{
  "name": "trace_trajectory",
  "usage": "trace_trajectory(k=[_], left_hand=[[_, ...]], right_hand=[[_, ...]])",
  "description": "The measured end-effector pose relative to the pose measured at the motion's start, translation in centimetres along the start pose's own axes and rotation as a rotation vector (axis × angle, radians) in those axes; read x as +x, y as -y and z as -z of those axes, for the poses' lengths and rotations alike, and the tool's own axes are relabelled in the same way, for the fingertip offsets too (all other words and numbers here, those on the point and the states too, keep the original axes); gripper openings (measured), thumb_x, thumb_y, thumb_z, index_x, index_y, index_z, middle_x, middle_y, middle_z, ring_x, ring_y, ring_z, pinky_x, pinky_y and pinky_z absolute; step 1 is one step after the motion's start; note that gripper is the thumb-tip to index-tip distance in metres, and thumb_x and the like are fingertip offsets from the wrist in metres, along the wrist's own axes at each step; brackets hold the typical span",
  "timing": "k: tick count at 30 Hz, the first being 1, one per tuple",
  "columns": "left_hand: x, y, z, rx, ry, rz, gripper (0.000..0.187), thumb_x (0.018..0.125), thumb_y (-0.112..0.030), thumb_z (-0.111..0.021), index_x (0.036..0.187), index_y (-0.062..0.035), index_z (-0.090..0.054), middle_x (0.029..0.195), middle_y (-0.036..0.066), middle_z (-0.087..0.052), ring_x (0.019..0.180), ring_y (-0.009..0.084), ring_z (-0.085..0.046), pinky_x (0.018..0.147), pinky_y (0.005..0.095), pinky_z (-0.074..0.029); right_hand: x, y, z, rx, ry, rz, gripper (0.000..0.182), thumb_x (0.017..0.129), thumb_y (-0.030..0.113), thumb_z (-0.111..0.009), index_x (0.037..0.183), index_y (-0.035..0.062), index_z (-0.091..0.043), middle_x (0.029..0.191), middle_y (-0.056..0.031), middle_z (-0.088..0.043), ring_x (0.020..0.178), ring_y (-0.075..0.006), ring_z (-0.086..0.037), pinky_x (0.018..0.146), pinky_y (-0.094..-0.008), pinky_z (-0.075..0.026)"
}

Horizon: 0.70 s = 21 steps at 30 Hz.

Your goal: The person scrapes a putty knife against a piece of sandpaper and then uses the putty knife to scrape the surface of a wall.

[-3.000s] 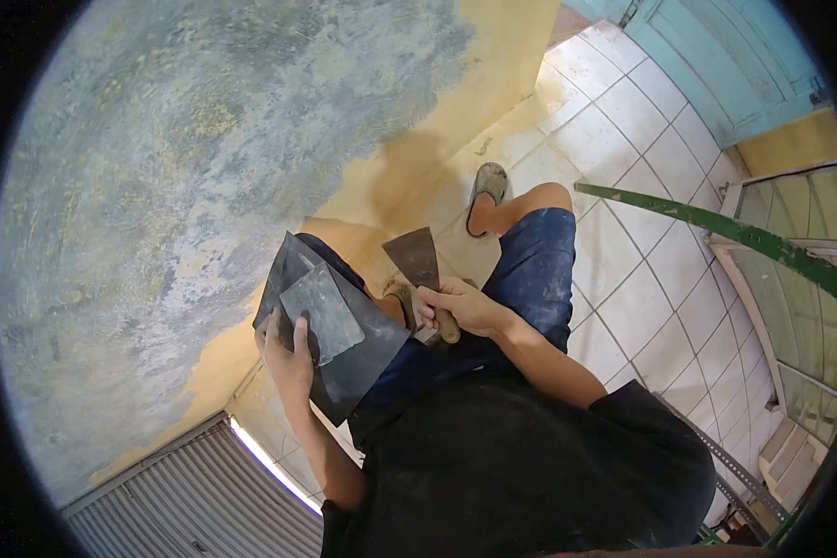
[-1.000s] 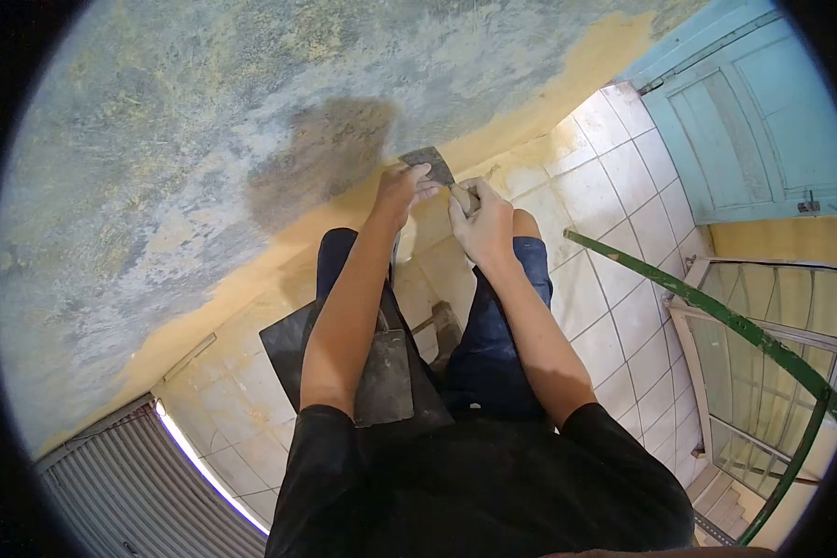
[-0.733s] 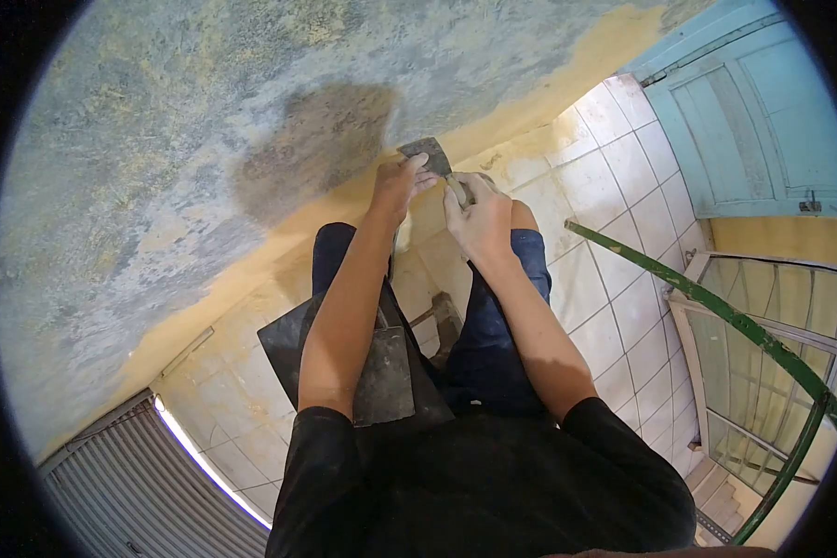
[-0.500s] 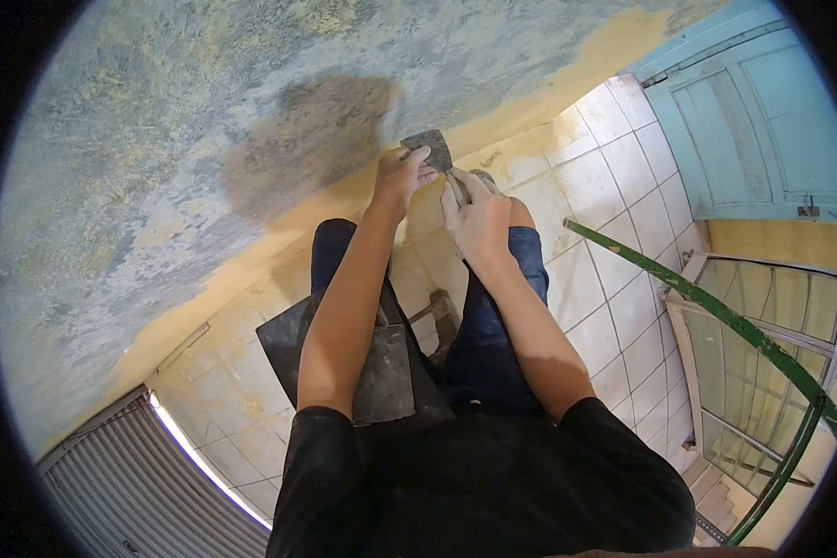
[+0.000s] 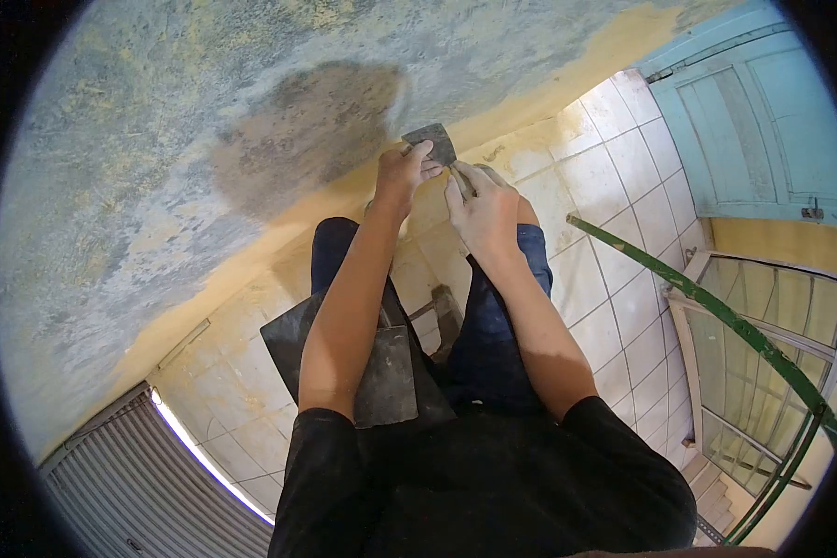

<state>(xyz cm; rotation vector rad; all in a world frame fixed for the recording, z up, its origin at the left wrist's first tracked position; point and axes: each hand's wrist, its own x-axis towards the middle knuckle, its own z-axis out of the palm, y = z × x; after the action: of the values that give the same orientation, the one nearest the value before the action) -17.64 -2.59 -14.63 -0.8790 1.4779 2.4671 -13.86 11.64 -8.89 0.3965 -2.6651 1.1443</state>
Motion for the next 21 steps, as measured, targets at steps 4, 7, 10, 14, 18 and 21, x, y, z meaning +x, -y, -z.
trace_trajectory(k=[4, 7, 10, 14, 18, 21], left_hand=[[1.4, 1.4, 0.4, -0.084, 0.002, -0.052, 0.030, 0.090, -0.018, -0.074, 0.096, 0.0068, -0.060, 0.094, 0.019, -0.065, 0.084, 0.0271, -0.069, 0.079, 0.0366, -0.061], [2.2, 1.9, 0.4, -0.073, -0.026, -0.024, 0.028, 0.090, -0.018, -0.074, 0.092, 0.0058, -0.059, 0.091, 0.018, -0.065, 0.082, 0.0277, -0.069, 0.080, 0.0375, -0.062], [1.2, 1.6, 0.0, -0.101, 0.002, -0.112, 0.028, 0.089, -0.017, -0.074, 0.091, 0.0059, -0.059, 0.089, 0.017, -0.065, 0.081, 0.0277, -0.069, 0.079, 0.0381, -0.062], [0.9, 1.7, 0.3, -0.037, -0.034, -0.035, 0.027, 0.090, -0.016, -0.074, 0.090, 0.0060, -0.059, 0.088, 0.016, -0.064, 0.081, 0.0270, -0.069, 0.077, 0.0384, -0.062], [2.0, 2.4, -0.1, -0.064, -0.051, -0.052, 0.026, 0.090, -0.016, -0.073, 0.092, 0.0073, -0.060, 0.088, 0.016, -0.064, 0.080, 0.0262, -0.068, 0.075, 0.0377, -0.062], [1.1, 1.0, -0.3, -0.036, -0.056, -0.077, 0.025, 0.089, -0.014, -0.073, 0.093, 0.0073, -0.061, 0.089, 0.016, -0.064, 0.081, 0.0255, -0.068, 0.075, 0.0371, -0.062]], right_hand=[[0.5, -0.1, -0.3, 0.008, 0.028, -0.044, 0.026, 0.087, 0.012, -0.068, 0.106, -0.0055, -0.072, 0.092, -0.0261, -0.071, 0.087, -0.0406, -0.069, 0.081, -0.0446, -0.055], [0.7, -0.2, -0.2, 0.017, 0.050, -0.078, 0.026, 0.087, 0.012, -0.069, 0.105, -0.0056, -0.073, 0.089, -0.0253, -0.070, 0.083, -0.0401, -0.069, 0.079, -0.0443, -0.055], [0.2, -0.4, -0.3, 0.023, -0.012, -0.025, 0.025, 0.087, 0.012, -0.069, 0.104, -0.0059, -0.073, 0.086, -0.0248, -0.070, 0.080, -0.0399, -0.068, 0.077, -0.0437, -0.055], [0.4, 0.0, -0.7, -0.007, -0.024, 0.022, 0.025, 0.087, 0.011, -0.068, 0.104, -0.0068, -0.072, 0.087, -0.0255, -0.070, 0.081, -0.0407, -0.069, 0.078, -0.0436, -0.055], [0.6, -0.5, -0.5, 0.059, 0.012, -0.068, 0.024, 0.087, 0.010, -0.068, 0.103, -0.0072, -0.072, 0.088, -0.0263, -0.070, 0.082, -0.0412, -0.069, 0.077, -0.0442, -0.055], [0.3, 0.2, 0.0, 0.046, -0.046, -0.012, 0.024, 0.087, 0.009, -0.068, 0.103, -0.0076, -0.071, 0.087, -0.0268, -0.069, 0.081, -0.0413, -0.068, 0.076, -0.0449, -0.056]])
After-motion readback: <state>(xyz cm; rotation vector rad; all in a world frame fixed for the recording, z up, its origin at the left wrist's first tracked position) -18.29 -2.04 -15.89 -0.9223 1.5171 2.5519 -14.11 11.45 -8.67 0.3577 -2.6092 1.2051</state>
